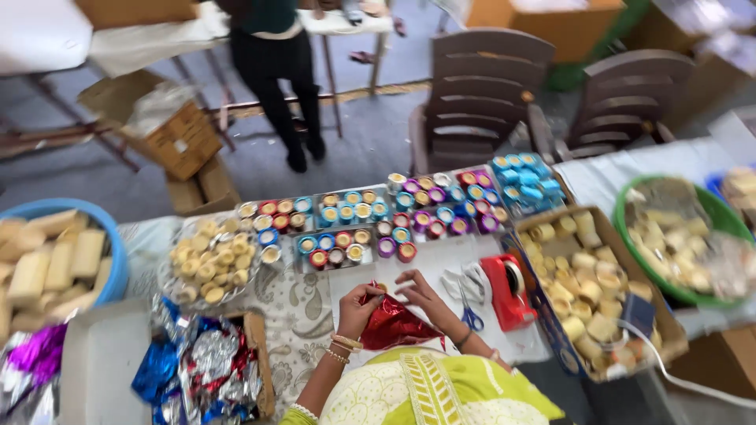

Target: The person wraps small cylindrical candle holders with red metallic foil. They pick up a candle holder, place it on a sheet of foil, fold the foil around it, and use scissors to trim the excess material. The wrapped items are placed on a tray with other finished products.

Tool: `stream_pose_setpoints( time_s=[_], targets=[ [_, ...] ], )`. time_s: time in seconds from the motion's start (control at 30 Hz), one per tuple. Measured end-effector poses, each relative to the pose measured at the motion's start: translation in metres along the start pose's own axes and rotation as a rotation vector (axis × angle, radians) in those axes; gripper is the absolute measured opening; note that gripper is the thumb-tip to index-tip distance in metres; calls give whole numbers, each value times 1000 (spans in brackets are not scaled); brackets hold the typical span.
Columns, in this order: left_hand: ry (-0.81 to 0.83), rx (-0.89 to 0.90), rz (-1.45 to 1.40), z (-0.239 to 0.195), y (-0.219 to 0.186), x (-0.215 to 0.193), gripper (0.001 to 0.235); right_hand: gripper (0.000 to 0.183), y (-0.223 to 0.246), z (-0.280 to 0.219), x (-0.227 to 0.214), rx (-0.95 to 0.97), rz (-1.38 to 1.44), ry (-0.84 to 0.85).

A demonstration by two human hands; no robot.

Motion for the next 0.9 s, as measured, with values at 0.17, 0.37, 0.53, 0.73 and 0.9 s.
stream_pose_setpoints(
  time_s=[0.17,0.37,0.53,0.73,0.9],
  targets=[
    [-246,-117,-34,-26,20,-22,12,68,-3,-10,49,155,-317,256],
    [-226,-62,-107,-52,23,-56,13,53,-31,1,-10,221,-545,45],
    [-587,-250,383,-125,54,-162,19,39,-30,4,-37,-28,-308,79],
    [-709,-281,1083,-236,23,-249,15,38,-58,6,-84,179,-292,-123],
    [-507,-215,1501,-244,10,-221,11,35,-44,14,-62,-17,-378,-54]
  ],
)
Point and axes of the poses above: each hand's wrist, its own z-axis towards the middle knuckle, its own x-axis out of the palm, y = z × x, the point moved 10 cm from there along z, towards the middle knuckle, and after that the axes turned 15 degrees about z, right-handed, at the moved point
